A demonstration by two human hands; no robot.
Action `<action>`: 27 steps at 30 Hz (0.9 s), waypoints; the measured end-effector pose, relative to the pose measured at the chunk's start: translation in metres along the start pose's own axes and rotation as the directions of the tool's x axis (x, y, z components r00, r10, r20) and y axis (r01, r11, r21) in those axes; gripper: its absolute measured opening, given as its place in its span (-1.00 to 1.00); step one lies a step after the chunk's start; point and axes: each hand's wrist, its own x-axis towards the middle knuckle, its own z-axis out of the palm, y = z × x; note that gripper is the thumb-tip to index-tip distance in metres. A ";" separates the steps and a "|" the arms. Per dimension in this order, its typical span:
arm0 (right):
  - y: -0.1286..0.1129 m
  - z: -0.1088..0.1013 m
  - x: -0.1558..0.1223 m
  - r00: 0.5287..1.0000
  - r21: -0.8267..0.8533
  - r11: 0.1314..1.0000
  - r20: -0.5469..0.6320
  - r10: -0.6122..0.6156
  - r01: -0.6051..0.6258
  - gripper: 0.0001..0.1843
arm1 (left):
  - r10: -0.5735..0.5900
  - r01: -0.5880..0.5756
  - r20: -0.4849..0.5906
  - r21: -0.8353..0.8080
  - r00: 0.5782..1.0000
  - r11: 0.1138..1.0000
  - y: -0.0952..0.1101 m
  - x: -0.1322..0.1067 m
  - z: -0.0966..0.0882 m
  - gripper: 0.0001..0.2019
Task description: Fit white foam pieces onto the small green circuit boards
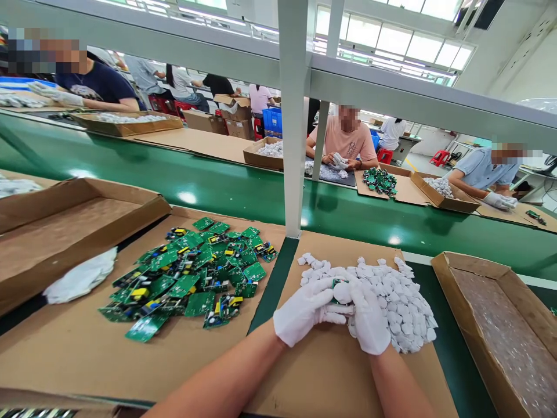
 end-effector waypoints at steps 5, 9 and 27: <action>0.004 0.002 0.000 0.994 0.093 0.993 0.091 0.069 -0.077 -0.56 | -0.009 0.012 -0.099 0.036 0.995 0.999 -0.004 0.001 0.001 -0.74; 0.007 0.002 -0.001 0.994 0.042 0.997 0.083 0.066 -0.069 -0.58 | -0.008 0.008 -0.022 -0.005 1.000 1.000 -0.002 0.001 0.003 -0.68; -0.001 0.002 0.000 0.990 -0.184 0.983 0.135 0.038 -0.012 -0.49 | 0.060 -0.059 -0.121 0.013 0.991 0.998 -0.003 0.000 0.005 -0.75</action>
